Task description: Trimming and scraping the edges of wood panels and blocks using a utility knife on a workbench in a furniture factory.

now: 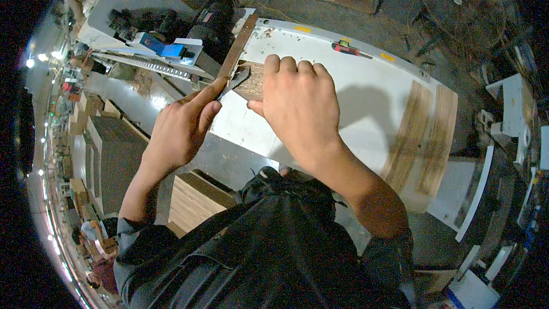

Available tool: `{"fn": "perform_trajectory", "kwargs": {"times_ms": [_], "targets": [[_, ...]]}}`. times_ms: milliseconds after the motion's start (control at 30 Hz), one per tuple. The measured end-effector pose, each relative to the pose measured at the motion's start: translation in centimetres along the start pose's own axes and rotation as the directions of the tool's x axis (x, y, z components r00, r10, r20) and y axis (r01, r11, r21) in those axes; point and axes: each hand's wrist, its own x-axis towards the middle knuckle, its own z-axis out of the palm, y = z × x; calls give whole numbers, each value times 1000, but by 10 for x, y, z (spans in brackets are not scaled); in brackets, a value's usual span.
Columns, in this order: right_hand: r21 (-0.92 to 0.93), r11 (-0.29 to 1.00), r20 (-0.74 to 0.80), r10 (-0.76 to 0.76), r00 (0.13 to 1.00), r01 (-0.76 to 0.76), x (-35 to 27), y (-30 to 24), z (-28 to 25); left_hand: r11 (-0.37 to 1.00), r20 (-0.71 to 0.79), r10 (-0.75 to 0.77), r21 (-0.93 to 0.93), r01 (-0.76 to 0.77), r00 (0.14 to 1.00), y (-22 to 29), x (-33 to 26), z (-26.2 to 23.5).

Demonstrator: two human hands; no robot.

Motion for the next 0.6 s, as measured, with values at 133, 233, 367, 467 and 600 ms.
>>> {"fn": "perform_trajectory", "kwargs": {"times_ms": [133,233,367,467,600], "targets": [[-16,1000,-41,-23,999,22,-2,-3,0,995,-107,94,-31,-97,990,-12,-2,11],[-25,999,-45,-31,999,30,-1,-3,2,997,-65,63,-28,-65,996,-9,-1,4],[32,999,-103,-36,994,40,-4,-4,2,995,-149,94,0,-95,984,-12,9,8],[31,999,-60,-18,998,20,2,1,2,996,-112,87,-13,-89,990,-10,18,5],[-16,999,-87,-46,995,44,5,-1,0,995,-100,99,25,-97,990,-15,25,8]]}}
